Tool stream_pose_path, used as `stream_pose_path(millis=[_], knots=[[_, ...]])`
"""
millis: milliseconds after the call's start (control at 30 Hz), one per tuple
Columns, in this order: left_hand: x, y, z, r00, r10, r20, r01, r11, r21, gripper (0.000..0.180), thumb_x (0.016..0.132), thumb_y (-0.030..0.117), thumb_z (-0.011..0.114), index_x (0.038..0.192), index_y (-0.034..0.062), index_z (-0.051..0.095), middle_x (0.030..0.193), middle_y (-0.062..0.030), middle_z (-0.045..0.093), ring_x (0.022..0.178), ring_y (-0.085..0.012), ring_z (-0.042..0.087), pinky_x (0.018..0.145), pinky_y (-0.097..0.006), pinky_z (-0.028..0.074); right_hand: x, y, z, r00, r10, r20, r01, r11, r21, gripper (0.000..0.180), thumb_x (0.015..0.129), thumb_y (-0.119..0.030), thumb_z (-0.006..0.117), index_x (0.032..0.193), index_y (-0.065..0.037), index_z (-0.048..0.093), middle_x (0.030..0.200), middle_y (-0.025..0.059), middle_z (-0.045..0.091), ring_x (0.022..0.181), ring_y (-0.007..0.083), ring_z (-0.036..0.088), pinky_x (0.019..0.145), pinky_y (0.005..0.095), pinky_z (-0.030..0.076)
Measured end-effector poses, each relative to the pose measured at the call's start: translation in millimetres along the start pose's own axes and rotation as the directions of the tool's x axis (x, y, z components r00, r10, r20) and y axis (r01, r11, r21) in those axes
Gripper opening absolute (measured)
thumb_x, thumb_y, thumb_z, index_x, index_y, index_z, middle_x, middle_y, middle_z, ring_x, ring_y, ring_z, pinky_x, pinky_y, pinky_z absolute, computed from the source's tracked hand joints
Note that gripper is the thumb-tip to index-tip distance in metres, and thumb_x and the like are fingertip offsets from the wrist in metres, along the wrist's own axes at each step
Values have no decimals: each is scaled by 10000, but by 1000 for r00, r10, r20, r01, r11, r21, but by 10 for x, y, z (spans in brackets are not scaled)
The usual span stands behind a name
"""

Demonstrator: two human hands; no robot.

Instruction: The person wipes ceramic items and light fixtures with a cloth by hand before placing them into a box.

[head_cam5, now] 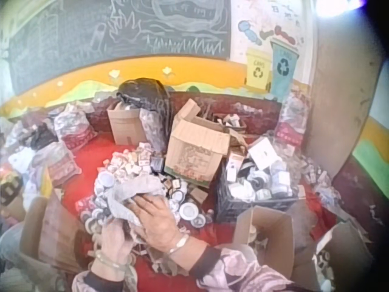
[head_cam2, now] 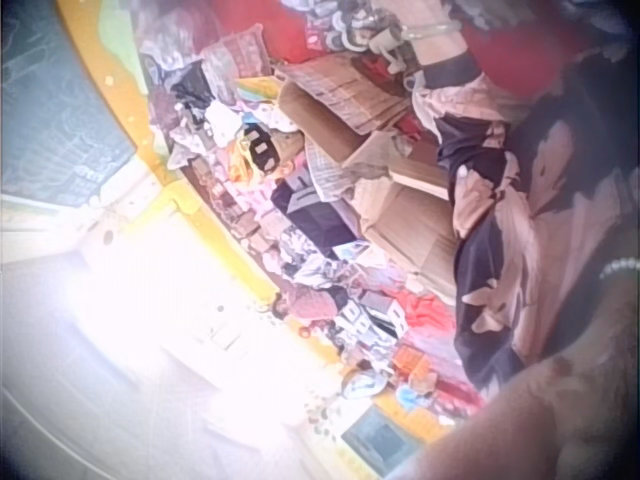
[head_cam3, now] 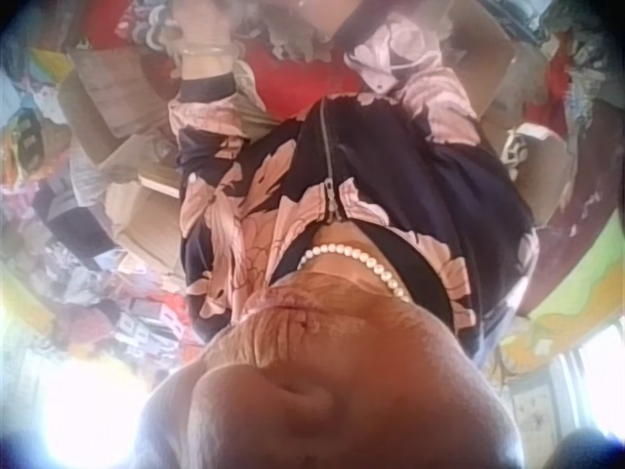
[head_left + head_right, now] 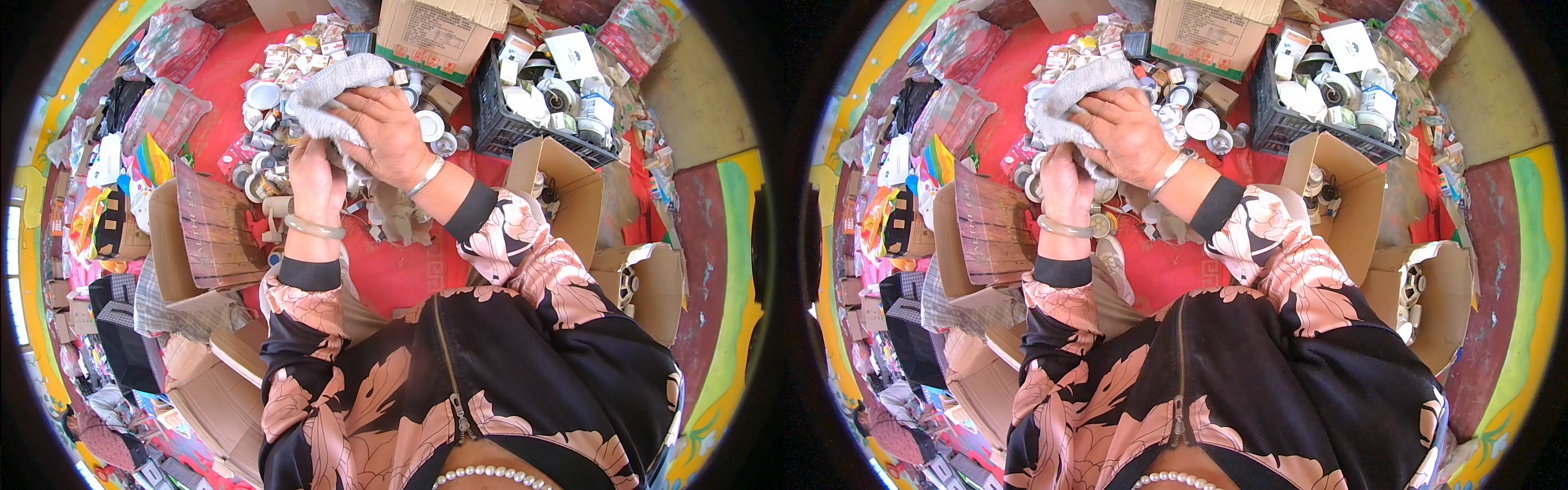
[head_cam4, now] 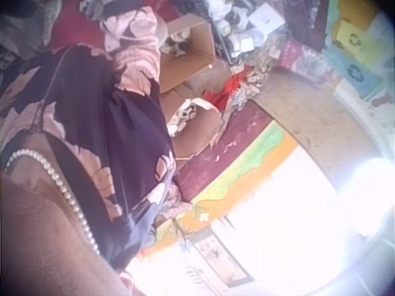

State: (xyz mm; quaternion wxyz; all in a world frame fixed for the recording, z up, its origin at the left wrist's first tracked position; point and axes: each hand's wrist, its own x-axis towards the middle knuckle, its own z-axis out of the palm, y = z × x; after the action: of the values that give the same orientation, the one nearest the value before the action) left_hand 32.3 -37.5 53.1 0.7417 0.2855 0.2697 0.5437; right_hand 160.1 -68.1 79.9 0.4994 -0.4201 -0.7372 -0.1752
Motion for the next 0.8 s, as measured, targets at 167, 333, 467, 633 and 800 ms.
stream_pose_path(millis=[167,333,467,633,800], knots=[[43,-70,-66,992,-124,25,126,986,-113,206,877,53,423,1039,-34,516,998,-109,572,934,-197,573,821,-330,474,27,36,-55,999,-27,-18,28,999,24,357,593,-117,696,927,-64,584,793,73,603,740,258,563,694,348,431],[142,-90,-83,966,-196,-165,163,967,-194,273,895,76,375,1118,-33,488,1080,-139,564,968,-232,579,831,-381,500,45,138,-184,963,115,-244,-150,980,-128,307,644,-132,685,926,-57,587,732,108,584,643,294,559,607,384,458],[192,101,-155,983,-103,-154,53,954,-296,307,908,104,338,1153,-31,464,1117,-166,557,989,-279,584,821,-429,518,96,585,-406,384,913,-139,-631,370,682,261,865,-229,546,765,9,582,652,26,579,534,105,522,444,281,412],[177,164,-203,996,-87,32,92,872,-480,328,907,127,317,1153,-24,473,1120,-161,556,984,-295,584,794,-438,529,-43,881,-548,271,900,341,-196,-296,935,302,861,-306,549,1039,-63,575,959,82,626,877,249,595,778,387,497],[170,174,-177,996,-74,57,93,856,-508,328,904,129,323,1155,-17,476,1120,-153,558,987,-286,581,798,-437,525,8,579,-495,431,695,576,-223,-536,814,347,897,-310,476,1113,-45,538,1014,98,605,938,240,583,730,381,520]])
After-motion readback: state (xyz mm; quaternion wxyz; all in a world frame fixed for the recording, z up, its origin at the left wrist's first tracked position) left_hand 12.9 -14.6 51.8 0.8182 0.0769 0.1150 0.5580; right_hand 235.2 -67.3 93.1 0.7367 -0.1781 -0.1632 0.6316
